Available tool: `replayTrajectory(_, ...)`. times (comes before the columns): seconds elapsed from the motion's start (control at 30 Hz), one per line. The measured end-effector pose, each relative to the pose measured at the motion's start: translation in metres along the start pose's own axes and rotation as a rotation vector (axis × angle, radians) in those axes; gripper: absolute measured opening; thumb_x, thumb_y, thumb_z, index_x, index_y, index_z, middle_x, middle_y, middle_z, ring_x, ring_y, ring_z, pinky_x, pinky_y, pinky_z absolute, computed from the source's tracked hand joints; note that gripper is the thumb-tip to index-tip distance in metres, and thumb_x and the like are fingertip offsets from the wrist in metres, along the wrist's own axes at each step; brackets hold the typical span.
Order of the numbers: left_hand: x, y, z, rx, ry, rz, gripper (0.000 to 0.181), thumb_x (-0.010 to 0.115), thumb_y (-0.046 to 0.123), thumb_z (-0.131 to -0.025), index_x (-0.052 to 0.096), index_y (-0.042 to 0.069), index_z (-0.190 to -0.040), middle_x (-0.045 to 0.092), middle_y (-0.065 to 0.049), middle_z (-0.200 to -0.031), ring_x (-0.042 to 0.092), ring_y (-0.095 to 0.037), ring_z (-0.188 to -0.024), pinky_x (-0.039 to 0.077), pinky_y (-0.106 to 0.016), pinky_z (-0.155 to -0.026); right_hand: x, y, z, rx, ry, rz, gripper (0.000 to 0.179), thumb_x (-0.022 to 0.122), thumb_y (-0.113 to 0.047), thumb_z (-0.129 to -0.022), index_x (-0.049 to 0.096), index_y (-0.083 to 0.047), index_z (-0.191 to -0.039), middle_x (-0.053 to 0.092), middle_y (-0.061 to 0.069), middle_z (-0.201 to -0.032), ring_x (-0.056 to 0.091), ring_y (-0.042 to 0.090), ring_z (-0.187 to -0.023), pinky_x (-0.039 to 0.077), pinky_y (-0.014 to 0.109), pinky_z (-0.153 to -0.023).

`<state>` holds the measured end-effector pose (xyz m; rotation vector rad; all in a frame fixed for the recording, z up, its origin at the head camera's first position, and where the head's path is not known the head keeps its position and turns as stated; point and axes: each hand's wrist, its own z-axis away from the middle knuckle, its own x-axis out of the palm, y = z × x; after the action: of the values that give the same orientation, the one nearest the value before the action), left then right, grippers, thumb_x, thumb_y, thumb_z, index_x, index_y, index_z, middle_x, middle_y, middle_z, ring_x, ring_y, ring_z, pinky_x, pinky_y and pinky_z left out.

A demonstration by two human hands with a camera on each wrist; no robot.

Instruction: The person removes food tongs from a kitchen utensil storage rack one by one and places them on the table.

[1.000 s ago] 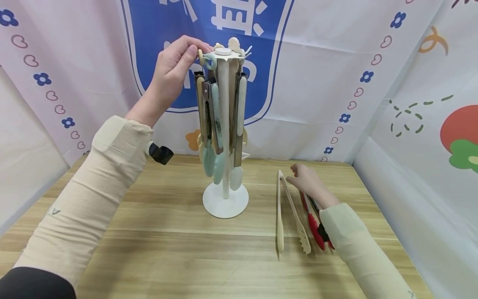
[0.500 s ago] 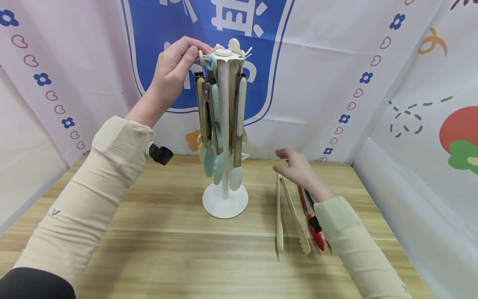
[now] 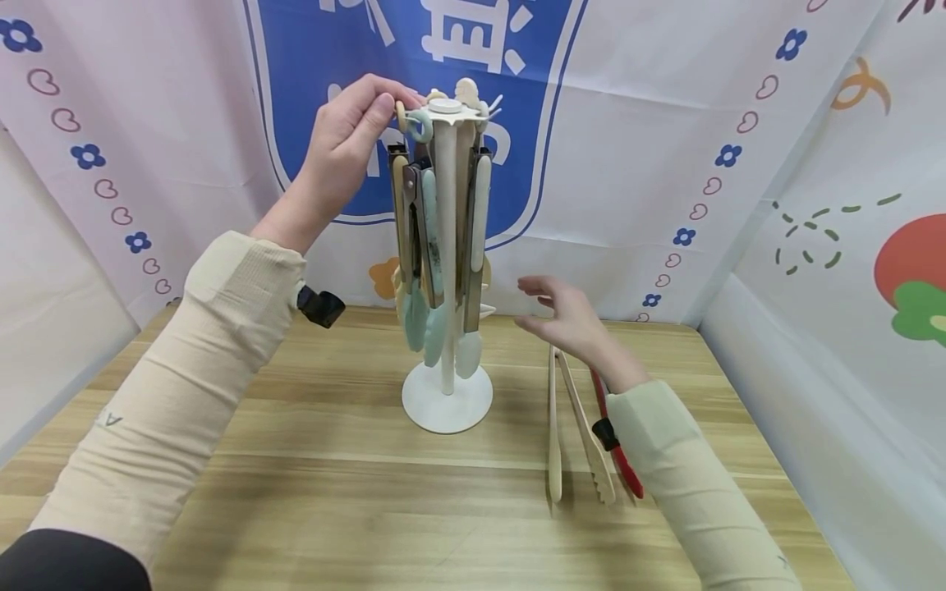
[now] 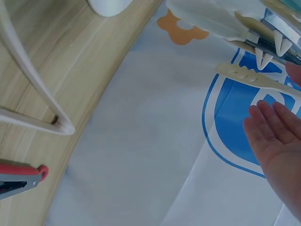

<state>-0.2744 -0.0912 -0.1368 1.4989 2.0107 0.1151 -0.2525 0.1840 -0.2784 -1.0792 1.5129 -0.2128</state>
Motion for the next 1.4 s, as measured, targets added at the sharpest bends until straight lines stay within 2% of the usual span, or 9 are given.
replayTrajectory(0.27, 0.000, 0.001, 0.000, -0.010, 0.000, 0.002, 0.026, 0.035, 0.008, -0.098, 0.057, -0.002, -0.107, 0.057, -0.009, -0.104, 0.047, -0.010, -0.100, 0.034, -0.018, -0.090, 0.006, -0.012, -0.005, -0.061, 0.036, -0.066, 0.058, 0.068, -0.005, -0.079, 0.042, 0.003, -0.130, 0.049, 0.018, -0.128, 0.045, 0.029, -0.118, 0.034, 0.038, -0.101)
replayTrajectory(0.37, 0.000, 0.000, 0.000, 0.023, -0.001, -0.002, 0.026, 0.035, 0.008, -0.098, 0.057, -0.003, -0.107, 0.057, -0.011, -0.104, 0.048, -0.012, -0.100, 0.034, -0.019, -0.090, 0.011, -0.014, -0.007, -0.081, 0.044, -0.084, 0.059, 0.068, -0.003, -0.078, 0.041, 0.005, -0.130, 0.047, 0.020, -0.129, 0.045, 0.030, -0.119, 0.034, 0.038, -0.101)
replayTrajectory(0.5, 0.000, -0.001, 0.000, 0.031, -0.001, -0.002, 0.026, 0.034, 0.007, -0.098, 0.057, -0.003, -0.107, 0.057, -0.011, -0.103, 0.047, -0.011, -0.099, 0.034, -0.019, -0.090, 0.015, -0.018, -0.009, -0.104, 0.065, -0.101, 0.060, 0.069, -0.003, -0.078, 0.041, 0.004, -0.130, 0.047, 0.019, -0.130, 0.045, 0.029, -0.119, 0.035, 0.036, -0.101)
replayTrajectory(0.6, 0.000, -0.001, 0.000, -0.002, 0.000, 0.000, 0.026, 0.034, 0.008, -0.098, 0.056, -0.003, -0.107, 0.056, -0.010, -0.103, 0.047, -0.010, -0.099, 0.034, -0.019, -0.090, 0.016, -0.022, -0.012, -0.116, 0.072, -0.103, 0.060, 0.069, -0.004, -0.078, 0.041, 0.003, -0.131, 0.047, 0.017, -0.131, 0.044, 0.027, -0.120, 0.034, 0.035, -0.101)
replayTrajectory(0.67, 0.000, -0.001, 0.000, -0.003, 0.002, 0.000, 0.026, 0.034, 0.008, -0.098, 0.057, -0.003, -0.106, 0.056, -0.010, -0.103, 0.046, -0.010, -0.098, 0.034, -0.019, -0.089, 0.016, -0.024, -0.014, -0.121, 0.068, -0.112, 0.061, 0.069, -0.005, -0.078, 0.040, 0.003, -0.132, 0.046, 0.018, -0.131, 0.043, 0.027, -0.121, 0.033, 0.034, -0.102)
replayTrajectory(1.13, 0.000, 0.002, 0.000, 0.005, -0.013, -0.005, 0.026, 0.034, 0.009, -0.098, 0.056, -0.002, -0.107, 0.057, -0.008, -0.104, 0.047, -0.009, -0.101, 0.034, -0.019, -0.091, 0.023, -0.029, -0.022, -0.102, 0.077, -0.248, 0.057, 0.066, -0.001, -0.081, 0.040, 0.003, -0.132, 0.048, 0.016, -0.129, 0.044, 0.025, -0.121, 0.032, 0.030, -0.102)
replayTrajectory(1.2, 0.000, 0.002, -0.001, 0.018, -0.014, -0.006, 0.027, 0.034, 0.009, -0.098, 0.056, -0.003, -0.106, 0.056, -0.009, -0.103, 0.047, -0.010, -0.100, 0.034, -0.019, -0.091, 0.024, -0.031, -0.023, -0.093, 0.081, -0.261, 0.058, 0.065, 0.000, -0.080, 0.040, 0.003, -0.132, 0.048, 0.017, -0.128, 0.044, 0.026, -0.120, 0.033, 0.029, -0.102)
replayTrajectory(1.4, 0.000, 0.000, -0.001, -0.002, -0.008, -0.015, 0.027, 0.034, 0.009, -0.098, 0.056, -0.002, -0.107, 0.056, -0.009, -0.103, 0.046, -0.010, -0.098, 0.034, -0.019, -0.089, 0.027, -0.032, -0.029, -0.082, 0.079, -0.317, 0.059, 0.065, 0.004, -0.079, 0.038, 0.007, -0.131, 0.048, 0.022, -0.127, 0.044, 0.029, -0.119, 0.034, 0.030, -0.101)
